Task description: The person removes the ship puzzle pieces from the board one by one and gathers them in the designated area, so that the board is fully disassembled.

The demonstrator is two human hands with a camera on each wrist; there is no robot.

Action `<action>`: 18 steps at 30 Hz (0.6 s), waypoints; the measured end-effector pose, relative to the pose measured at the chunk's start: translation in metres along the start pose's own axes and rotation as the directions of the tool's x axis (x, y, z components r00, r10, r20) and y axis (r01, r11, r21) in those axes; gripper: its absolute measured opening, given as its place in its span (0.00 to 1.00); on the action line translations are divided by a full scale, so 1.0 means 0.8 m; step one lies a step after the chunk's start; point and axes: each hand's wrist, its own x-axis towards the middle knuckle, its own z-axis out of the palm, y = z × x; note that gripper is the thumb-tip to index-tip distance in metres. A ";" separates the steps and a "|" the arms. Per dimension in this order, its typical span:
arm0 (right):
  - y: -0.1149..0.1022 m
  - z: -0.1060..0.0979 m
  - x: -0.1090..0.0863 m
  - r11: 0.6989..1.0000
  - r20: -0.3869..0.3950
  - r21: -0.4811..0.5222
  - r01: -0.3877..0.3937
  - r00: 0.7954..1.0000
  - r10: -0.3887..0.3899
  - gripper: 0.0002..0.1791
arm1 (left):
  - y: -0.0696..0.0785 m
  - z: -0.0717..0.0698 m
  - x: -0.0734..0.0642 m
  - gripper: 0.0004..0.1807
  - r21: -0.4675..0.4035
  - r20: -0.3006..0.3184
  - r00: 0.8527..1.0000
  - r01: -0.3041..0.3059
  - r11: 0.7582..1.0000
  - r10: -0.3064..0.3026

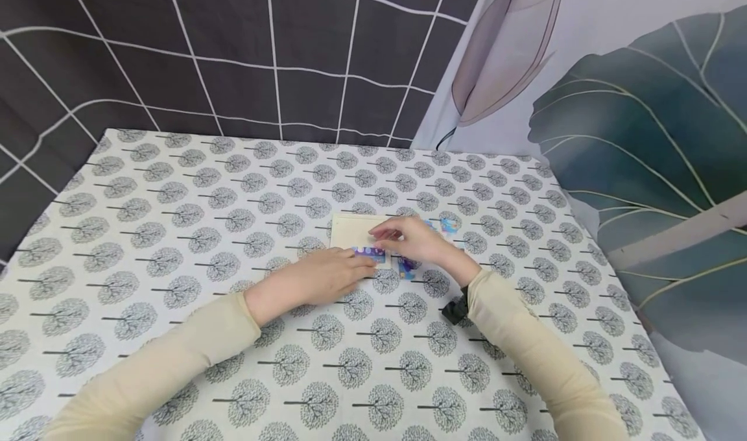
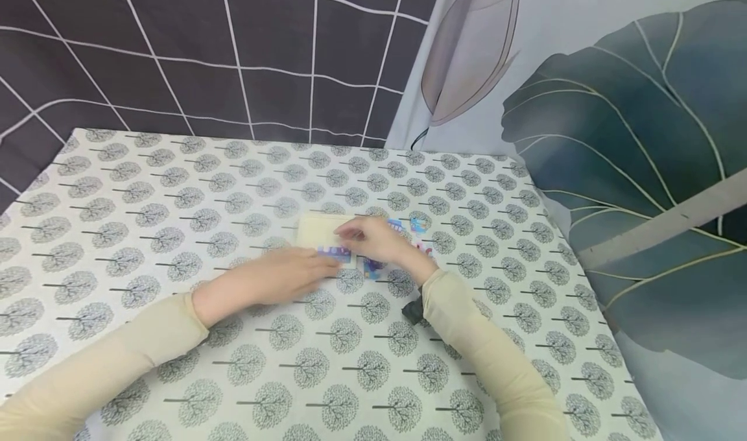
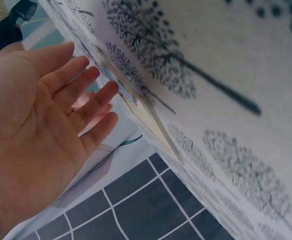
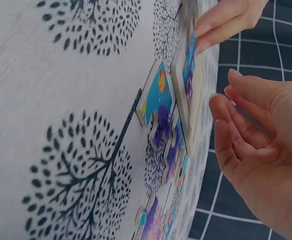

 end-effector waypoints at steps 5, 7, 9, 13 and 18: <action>-0.004 0.004 0.008 1.000 0.018 -0.001 0.011 1.000 -0.011 0.16 | 0.000 0.005 0.005 0.24 0.012 -0.029 0.999 -0.022 1.000 0.023; -0.007 0.005 0.012 1.000 0.017 0.003 0.028 0.999 -0.028 0.16 | 0.000 0.005 0.004 0.23 0.013 -0.044 0.999 -0.025 1.000 0.025; -0.010 0.006 0.016 0.999 0.022 0.009 0.038 0.999 -0.038 0.16 | 0.001 0.005 0.004 0.23 0.009 -0.048 0.999 -0.023 1.000 0.024; -0.018 0.008 0.024 0.999 0.047 0.014 0.044 0.998 -0.045 0.17 | 0.003 0.004 0.003 0.24 0.024 -0.033 0.999 -0.016 1.000 0.017; -0.020 0.013 0.033 0.999 0.083 0.033 -0.001 0.997 -0.002 0.19 | 0.004 0.006 0.004 0.24 0.054 -0.026 0.999 -0.018 0.998 0.020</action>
